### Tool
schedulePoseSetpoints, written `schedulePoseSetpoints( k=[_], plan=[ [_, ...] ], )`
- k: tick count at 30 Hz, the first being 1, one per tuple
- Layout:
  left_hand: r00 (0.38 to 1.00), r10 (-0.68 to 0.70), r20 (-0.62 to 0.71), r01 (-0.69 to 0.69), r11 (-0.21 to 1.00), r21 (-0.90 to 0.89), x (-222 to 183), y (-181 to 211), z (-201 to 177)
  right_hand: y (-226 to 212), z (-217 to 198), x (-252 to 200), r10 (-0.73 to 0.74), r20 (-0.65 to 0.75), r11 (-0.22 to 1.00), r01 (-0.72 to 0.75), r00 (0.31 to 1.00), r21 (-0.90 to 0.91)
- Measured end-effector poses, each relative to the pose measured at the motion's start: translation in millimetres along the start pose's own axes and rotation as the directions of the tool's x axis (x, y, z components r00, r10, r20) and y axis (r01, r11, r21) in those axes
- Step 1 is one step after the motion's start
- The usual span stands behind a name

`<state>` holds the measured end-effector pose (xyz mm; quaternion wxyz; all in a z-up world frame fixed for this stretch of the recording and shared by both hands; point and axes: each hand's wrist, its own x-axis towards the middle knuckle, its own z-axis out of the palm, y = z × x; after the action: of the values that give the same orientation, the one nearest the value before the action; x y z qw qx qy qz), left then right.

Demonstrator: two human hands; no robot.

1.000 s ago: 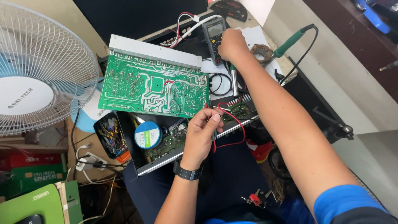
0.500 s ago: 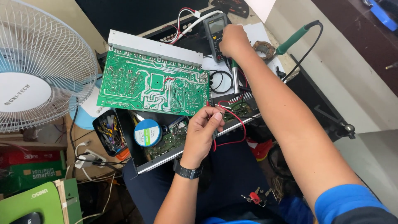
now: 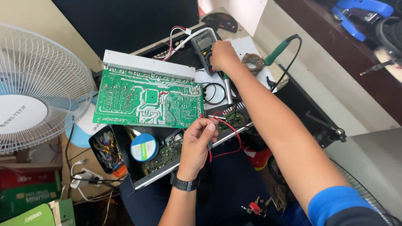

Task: Repairing an electronic circuit board by inspecting components and testing circuits with a multimeter.

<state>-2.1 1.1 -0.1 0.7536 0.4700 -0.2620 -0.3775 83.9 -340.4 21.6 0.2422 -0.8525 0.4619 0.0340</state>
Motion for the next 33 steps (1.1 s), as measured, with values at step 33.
schedulePoseSetpoints(
  k=[33],
  plan=[
    [0.999,-0.03,0.026,0.03,0.999,0.015,-2.2,9.4,-2.6,-30.8,5.0,-50.2,-0.224,-0.313,0.966,0.252,0.923,0.053]
  ],
)
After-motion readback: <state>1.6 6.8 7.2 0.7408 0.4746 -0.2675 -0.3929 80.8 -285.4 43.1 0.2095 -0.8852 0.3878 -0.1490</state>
